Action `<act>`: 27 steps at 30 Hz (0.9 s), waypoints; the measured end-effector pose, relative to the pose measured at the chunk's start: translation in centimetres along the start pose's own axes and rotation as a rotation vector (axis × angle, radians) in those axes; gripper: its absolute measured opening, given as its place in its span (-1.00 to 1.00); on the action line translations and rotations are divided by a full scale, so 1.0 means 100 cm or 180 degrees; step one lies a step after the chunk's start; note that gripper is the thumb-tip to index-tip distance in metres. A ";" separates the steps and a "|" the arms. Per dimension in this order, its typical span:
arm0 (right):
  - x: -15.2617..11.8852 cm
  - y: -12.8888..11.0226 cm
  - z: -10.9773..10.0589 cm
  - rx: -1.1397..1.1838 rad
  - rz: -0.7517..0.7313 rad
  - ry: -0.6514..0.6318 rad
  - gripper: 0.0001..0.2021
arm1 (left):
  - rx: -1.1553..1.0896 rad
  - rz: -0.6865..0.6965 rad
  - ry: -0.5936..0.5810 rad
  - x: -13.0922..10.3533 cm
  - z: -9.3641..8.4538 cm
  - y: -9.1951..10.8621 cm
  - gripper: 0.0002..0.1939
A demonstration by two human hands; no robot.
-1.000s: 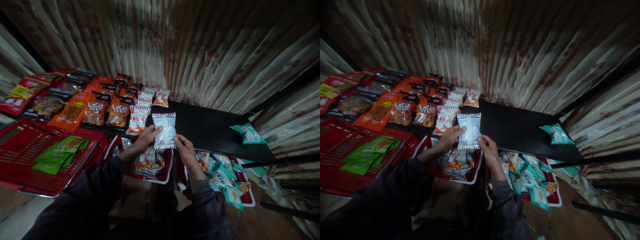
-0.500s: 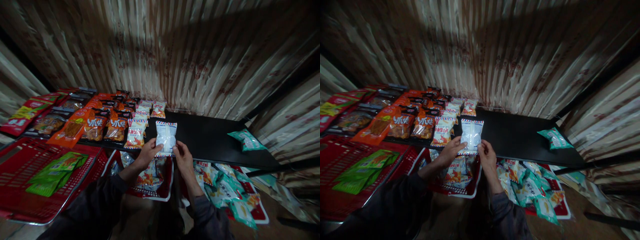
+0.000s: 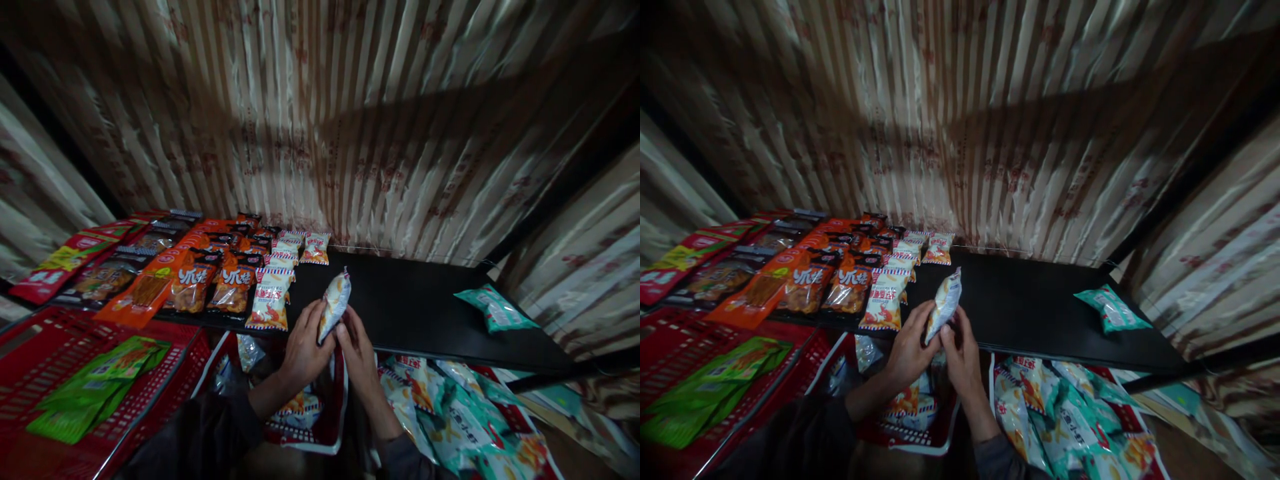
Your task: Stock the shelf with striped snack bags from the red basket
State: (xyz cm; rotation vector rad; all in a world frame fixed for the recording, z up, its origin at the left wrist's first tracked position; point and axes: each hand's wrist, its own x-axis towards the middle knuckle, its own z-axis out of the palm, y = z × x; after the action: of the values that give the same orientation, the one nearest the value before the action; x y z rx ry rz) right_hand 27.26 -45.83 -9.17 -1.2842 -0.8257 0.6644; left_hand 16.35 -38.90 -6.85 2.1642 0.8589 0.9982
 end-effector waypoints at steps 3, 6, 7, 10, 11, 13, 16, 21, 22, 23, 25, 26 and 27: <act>0.002 0.002 -0.002 0.0279 0.0169 0.0109 -0.40 | 0.0061 0.0148 -0.0219 -0.004 0.001 0.009 -0.45; 0.006 0.002 -0.004 0.0436 0.0276 0.0242 -0.44 | -0.0112 0.0086 -0.0389 -0.006 0.002 0.014 -0.45; 0.007 0.001 -0.004 0.0486 0.0311 0.0286 -0.46 | -0.0208 0.0069 -0.0420 -0.006 0.002 0.015 -0.46; 0.012 -0.002 -0.005 0.0660 0.0451 0.0393 -0.55 | -0.0411 0.0001 -0.0370 -0.003 0.002 0.013 -0.52; 0.013 -0.003 -0.005 0.0720 0.0491 0.0433 -0.58 | -0.0425 -0.0046 -0.0306 -0.001 0.002 0.011 -0.55; 0.017 -0.005 -0.005 0.0839 0.0562 0.0526 -0.61 | -0.0473 -0.0236 -0.0126 0.003 0.002 0.006 -0.59; 0.021 -0.007 -0.004 0.1026 0.0715 0.0583 -0.58 | -0.0944 -0.0829 -0.0026 0.010 0.005 -0.004 -0.61; 0.026 -0.003 -0.001 0.1155 0.0823 0.0486 -0.52 | -0.2338 -0.1642 -0.0257 0.017 0.008 -0.011 -0.62; 0.027 0.000 0.000 0.1117 0.0775 0.0549 -0.51 | -0.2458 -0.1683 -0.0189 0.018 0.008 -0.011 -0.62; 0.028 0.003 0.001 0.1046 0.0721 0.0629 -0.50 | -0.2517 -0.1716 -0.0088 0.018 0.008 -0.012 -0.61; 0.031 0.011 0.004 0.0815 0.0650 0.0762 -0.48 | -0.2524 -0.1777 0.0123 0.019 0.009 -0.013 -0.57; 0.033 0.015 0.006 0.0666 0.0630 0.0807 -0.47 | -0.2483 -0.1799 0.0215 0.020 0.009 -0.015 -0.54; 0.036 0.018 0.008 0.0515 0.0609 0.0833 -0.47 | -0.2424 -0.1808 0.0305 0.021 0.010 -0.017 -0.53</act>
State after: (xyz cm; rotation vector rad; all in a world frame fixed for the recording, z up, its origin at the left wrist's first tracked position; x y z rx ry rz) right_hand 28.64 -42.16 -10.32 -1.2790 -0.4301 0.6824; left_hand 17.68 -36.56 -7.76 1.1541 0.8764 0.9262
